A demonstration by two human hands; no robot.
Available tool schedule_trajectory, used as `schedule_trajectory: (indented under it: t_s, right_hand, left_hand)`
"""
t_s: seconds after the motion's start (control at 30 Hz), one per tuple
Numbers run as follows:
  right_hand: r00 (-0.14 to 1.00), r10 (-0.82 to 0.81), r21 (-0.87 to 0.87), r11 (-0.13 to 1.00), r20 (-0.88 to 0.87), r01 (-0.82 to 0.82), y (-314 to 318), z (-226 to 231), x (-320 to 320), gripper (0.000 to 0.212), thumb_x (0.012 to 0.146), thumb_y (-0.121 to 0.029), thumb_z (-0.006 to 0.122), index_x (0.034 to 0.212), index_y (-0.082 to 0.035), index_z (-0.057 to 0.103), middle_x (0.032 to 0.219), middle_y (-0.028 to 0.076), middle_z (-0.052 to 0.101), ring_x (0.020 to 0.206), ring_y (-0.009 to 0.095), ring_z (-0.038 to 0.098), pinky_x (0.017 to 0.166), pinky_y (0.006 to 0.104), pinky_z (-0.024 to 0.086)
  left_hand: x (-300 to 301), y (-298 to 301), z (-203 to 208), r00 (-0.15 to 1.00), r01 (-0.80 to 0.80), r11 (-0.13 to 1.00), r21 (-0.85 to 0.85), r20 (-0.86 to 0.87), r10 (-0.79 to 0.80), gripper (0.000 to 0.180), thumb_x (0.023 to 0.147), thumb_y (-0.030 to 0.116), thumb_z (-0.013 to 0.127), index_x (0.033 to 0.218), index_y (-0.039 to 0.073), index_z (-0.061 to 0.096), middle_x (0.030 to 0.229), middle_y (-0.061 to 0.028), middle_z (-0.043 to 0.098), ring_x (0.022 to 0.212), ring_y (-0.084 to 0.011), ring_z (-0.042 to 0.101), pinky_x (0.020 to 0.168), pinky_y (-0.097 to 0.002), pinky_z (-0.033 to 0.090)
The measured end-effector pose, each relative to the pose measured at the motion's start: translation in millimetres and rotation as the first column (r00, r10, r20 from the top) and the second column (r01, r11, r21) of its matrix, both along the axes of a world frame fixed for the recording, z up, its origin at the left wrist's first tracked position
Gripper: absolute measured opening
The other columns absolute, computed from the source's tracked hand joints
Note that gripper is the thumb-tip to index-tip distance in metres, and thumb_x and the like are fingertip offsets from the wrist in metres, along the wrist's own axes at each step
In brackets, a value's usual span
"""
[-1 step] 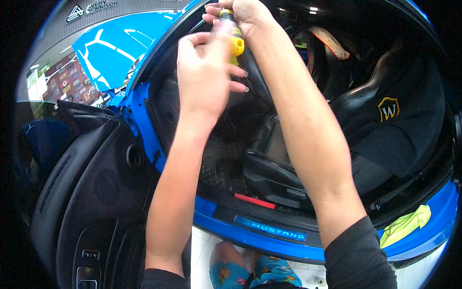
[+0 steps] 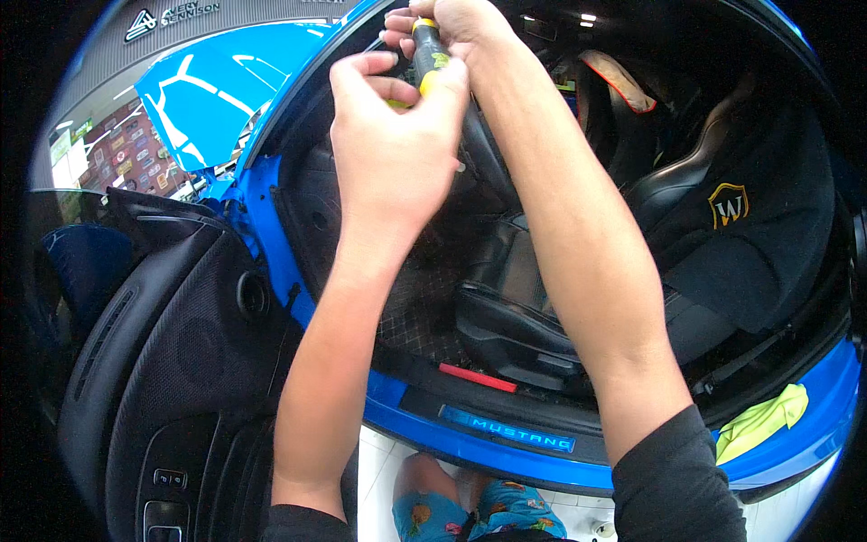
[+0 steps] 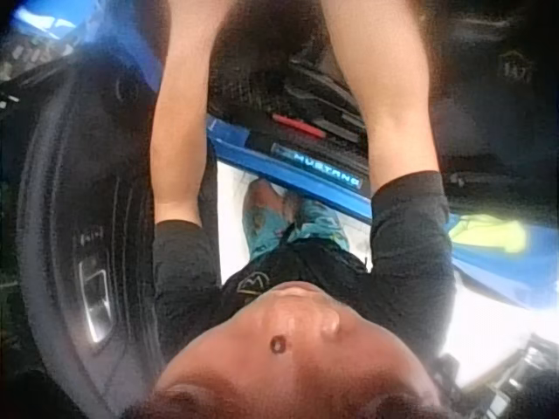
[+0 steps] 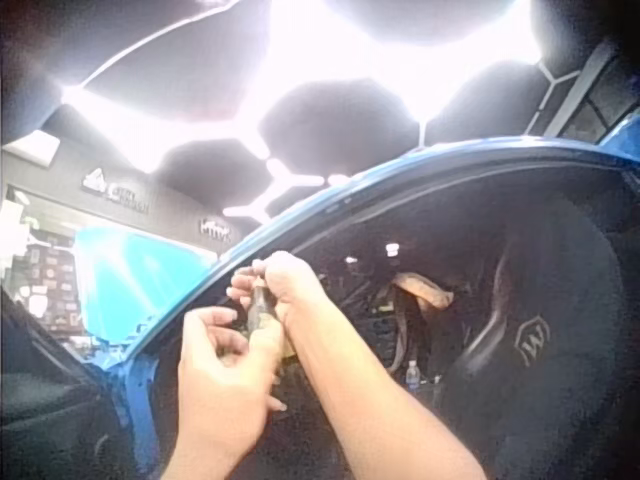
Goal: The person uses a screwdriver to pry and fit a black rubber weatherstrip along the upper edge of a blue car's open door frame. They work their way along the perimeter, pressing the strip into place and adjusting it with the tool.
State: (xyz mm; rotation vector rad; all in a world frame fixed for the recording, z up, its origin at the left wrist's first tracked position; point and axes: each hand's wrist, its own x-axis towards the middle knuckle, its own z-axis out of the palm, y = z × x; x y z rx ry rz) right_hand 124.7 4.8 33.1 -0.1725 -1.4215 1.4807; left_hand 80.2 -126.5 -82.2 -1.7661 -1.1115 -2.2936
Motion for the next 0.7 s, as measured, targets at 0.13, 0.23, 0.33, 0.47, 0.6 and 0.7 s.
schedule_trajectory:
  t_s: [0.13,0.23,0.33,0.47,0.6,0.7]
  right_hand:
    - [0.966,-0.234,0.218,0.954,0.107,0.207,-9,3,5,0.030,0.103,-0.018,0.047,0.100,0.008,0.062,0.089,0.020,0.067,0.079,0.030,0.067,0.071,0.0417,0.057]
    - [0.985,-0.104,0.005,0.995,0.137,0.104,-36,-14,26,0.032,0.103,-0.023,0.051,0.109,0.007,0.061,0.105,0.022,0.068,0.085,0.031,0.068,0.077,0.0435,0.056]
    - [0.991,0.130,0.133,0.983,-0.034,-0.125,-46,-79,53,0.050,0.107,-0.048,0.041,0.116,-0.001,0.054,0.101,0.021,0.067,0.088,0.029,0.071,0.074,0.0422,0.059]
    - [0.879,0.229,-0.014,0.966,-0.418,-0.258,-59,-106,37,0.030,0.100,-0.017,0.039,0.109,0.006,0.056,0.100,0.021,0.066,0.093,0.031,0.068,0.087,0.0414,0.056]
    - [0.863,-0.036,-0.047,0.999,-0.503,0.015,-64,-101,12,0.019,0.095,-0.012,0.047,0.090,0.001,0.060,0.080,0.010,0.063,0.063,0.026,0.059,0.063,0.0366,0.052]
    - [0.356,-0.877,0.391,0.219,-0.322,0.894,-68,-98,15,0.012,0.089,-0.006,0.060,0.097,0.002,0.060,0.080,0.018,0.062,0.074,0.037,0.066,0.072,0.0457,0.054]
  left_hand:
    - [-3,13,7,0.973,-0.154,0.984,0.084,-0.160,0.166,0.053,0.087,0.019,0.080,0.121,-0.008,0.050,0.089,-0.0132,0.067,0.065,-0.0155,0.068,0.055,-0.0287,0.059]
    - [-5,22,1,0.997,-0.043,0.998,0.055,-0.058,0.046,0.051,0.086,0.021,0.082,0.118,-0.007,0.054,0.086,-0.0130,0.069,0.063,-0.0141,0.067,0.054,-0.0275,0.057]
    - [1,15,5,0.987,-0.134,0.991,-0.005,-0.086,0.133,0.053,0.082,0.027,0.085,0.117,-0.003,0.059,0.085,-0.0124,0.071,0.065,-0.0180,0.069,0.059,-0.0308,0.056]
    - [-7,5,8,0.795,-0.476,0.873,0.105,-0.373,0.478,0.042,0.077,0.034,0.084,0.106,0.006,0.072,0.094,-0.0132,0.069,0.085,-0.0294,0.070,0.080,-0.0388,0.056]
    - [-25,-11,15,0.802,-0.486,0.873,0.041,-0.376,0.464,0.045,0.083,0.046,0.077,0.110,0.011,0.077,0.100,-0.0136,0.063,0.094,-0.0267,0.066,0.084,-0.0382,0.053]
    - [-45,-8,36,0.980,-0.124,0.974,-0.190,-0.175,0.091,0.038,0.087,0.040,0.073,0.110,0.010,0.077,0.109,-0.0177,0.066,0.098,-0.0270,0.066,0.085,-0.0373,0.052]
